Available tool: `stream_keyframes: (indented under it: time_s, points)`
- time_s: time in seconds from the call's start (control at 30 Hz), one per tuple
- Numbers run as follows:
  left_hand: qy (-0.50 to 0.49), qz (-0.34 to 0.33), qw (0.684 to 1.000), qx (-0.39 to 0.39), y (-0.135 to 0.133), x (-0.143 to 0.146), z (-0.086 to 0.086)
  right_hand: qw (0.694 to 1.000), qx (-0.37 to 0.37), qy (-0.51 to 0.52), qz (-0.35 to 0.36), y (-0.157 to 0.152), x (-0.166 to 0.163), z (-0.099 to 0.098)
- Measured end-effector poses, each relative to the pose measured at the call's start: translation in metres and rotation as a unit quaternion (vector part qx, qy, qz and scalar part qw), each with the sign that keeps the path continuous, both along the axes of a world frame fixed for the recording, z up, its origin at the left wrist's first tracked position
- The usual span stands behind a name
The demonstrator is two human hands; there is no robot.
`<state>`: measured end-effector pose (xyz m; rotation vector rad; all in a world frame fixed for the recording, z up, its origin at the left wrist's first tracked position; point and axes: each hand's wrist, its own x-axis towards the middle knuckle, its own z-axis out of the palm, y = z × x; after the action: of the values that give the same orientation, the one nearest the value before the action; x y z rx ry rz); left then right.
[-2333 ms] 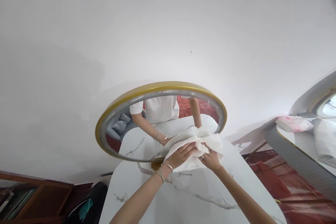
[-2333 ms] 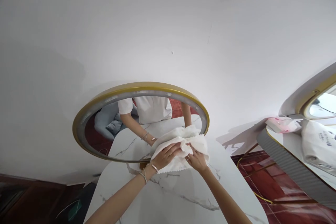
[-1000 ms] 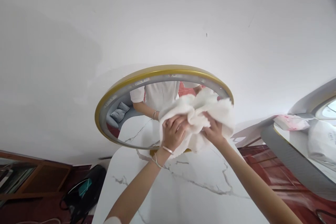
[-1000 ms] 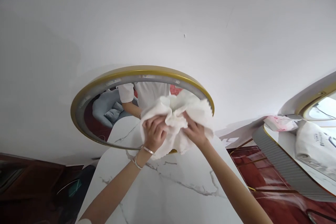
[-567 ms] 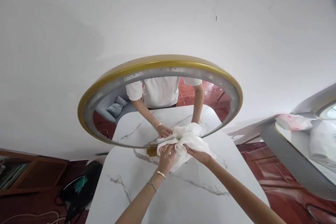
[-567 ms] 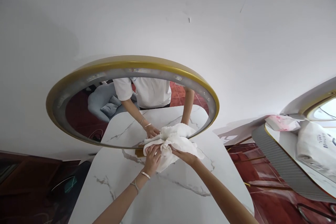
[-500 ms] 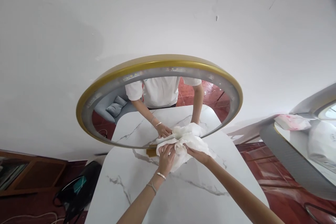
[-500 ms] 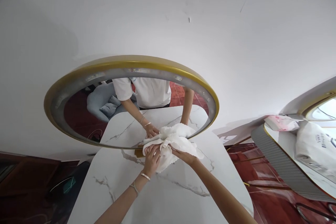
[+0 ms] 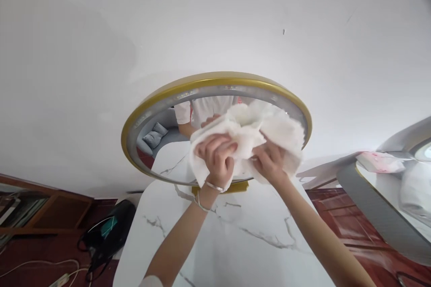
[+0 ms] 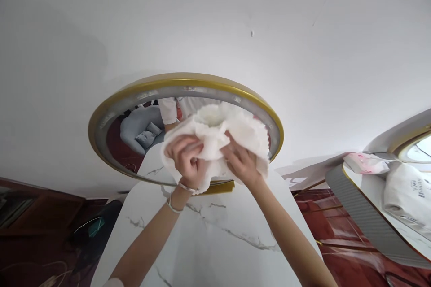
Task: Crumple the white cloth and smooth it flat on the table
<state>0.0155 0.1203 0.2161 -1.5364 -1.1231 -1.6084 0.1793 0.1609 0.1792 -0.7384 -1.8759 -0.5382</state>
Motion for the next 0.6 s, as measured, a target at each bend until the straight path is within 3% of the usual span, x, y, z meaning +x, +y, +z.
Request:
stream_keyframes:
  time_s: [0.13, 0.2, 0.27, 0.33, 0.43, 0.53, 0.6]
  points:
    - [-0.009, -0.006, 1.000, 0.027, 0.018, -0.011, 0.050, 0.991, 0.131, 0.037, -0.010, 0.013, -0.015, 0.073]
    - [-0.019, -0.026, 0.999, -0.016, 0.022, -0.016, 0.061, 0.988, 0.148, 0.040, 0.007, 0.016, -0.020, 0.093]
    - [-0.009, -0.031, 0.998, -0.053, 0.022, -0.020, 0.063, 0.991, 0.134, 0.029, 0.012, 0.015, -0.022, 0.098]
    - [0.026, -0.024, 0.999, -0.041, 0.019, -0.024, 0.057, 0.995, 0.102, 0.006, 0.004, 0.012, -0.021, 0.089]
    - [0.077, -0.023, 0.997, -0.005, 0.010, -0.030, 0.031, 0.999, 0.031, -0.037, -0.002, 0.006, -0.017, 0.052]
    - [0.100, -0.007, 0.995, -0.025, -0.006, -0.039, -0.014, 0.991, -0.081, -0.082, 0.064, 0.000, -0.014, 0.000]
    - [0.121, 0.004, 0.991, -0.060, -0.019, -0.047, -0.051, 0.970, -0.189, -0.082, 0.126, -0.005, -0.015, -0.034]
